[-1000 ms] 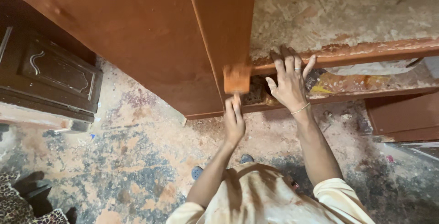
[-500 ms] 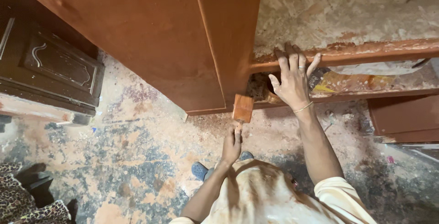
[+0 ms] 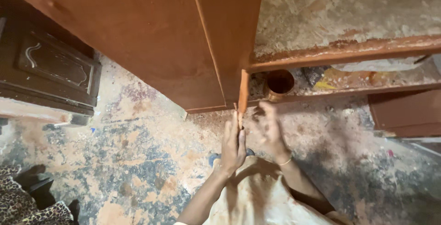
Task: The person paints a wooden door frame and adjacent trim with brown paint using a brush. They repeatedly dip the brush into a small paint can and apply paint to the vertical and horizontal surfaces of the frame.
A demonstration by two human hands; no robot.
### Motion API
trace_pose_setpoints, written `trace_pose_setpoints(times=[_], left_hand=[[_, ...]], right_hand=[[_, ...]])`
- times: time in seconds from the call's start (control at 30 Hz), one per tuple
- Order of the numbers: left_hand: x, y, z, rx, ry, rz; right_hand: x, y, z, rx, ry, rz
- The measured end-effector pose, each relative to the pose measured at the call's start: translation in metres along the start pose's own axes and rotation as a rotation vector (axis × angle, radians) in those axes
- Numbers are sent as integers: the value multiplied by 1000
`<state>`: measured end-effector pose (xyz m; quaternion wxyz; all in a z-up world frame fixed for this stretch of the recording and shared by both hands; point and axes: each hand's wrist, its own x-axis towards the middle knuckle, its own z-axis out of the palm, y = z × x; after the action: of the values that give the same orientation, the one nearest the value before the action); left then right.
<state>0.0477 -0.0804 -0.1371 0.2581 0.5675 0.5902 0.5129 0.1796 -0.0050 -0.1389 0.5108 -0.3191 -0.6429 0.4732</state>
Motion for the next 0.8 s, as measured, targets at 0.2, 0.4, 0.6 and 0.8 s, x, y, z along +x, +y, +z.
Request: trace_pose_setpoints(times=[0.2,0.4,0.6,0.8], left_hand=[[0,9,1,-67,-158,200],[26,-9,-17,-2,-219,86],[69,-18,-62,70,164,215],[97,-11,-83,4,-3,104]], right_hand=[[-20,4,14,-47,0,40],[-7,-14,-15,185,133,208],[-3,-6,-13,217,74,392],[1,1,-70,524,462,298]])
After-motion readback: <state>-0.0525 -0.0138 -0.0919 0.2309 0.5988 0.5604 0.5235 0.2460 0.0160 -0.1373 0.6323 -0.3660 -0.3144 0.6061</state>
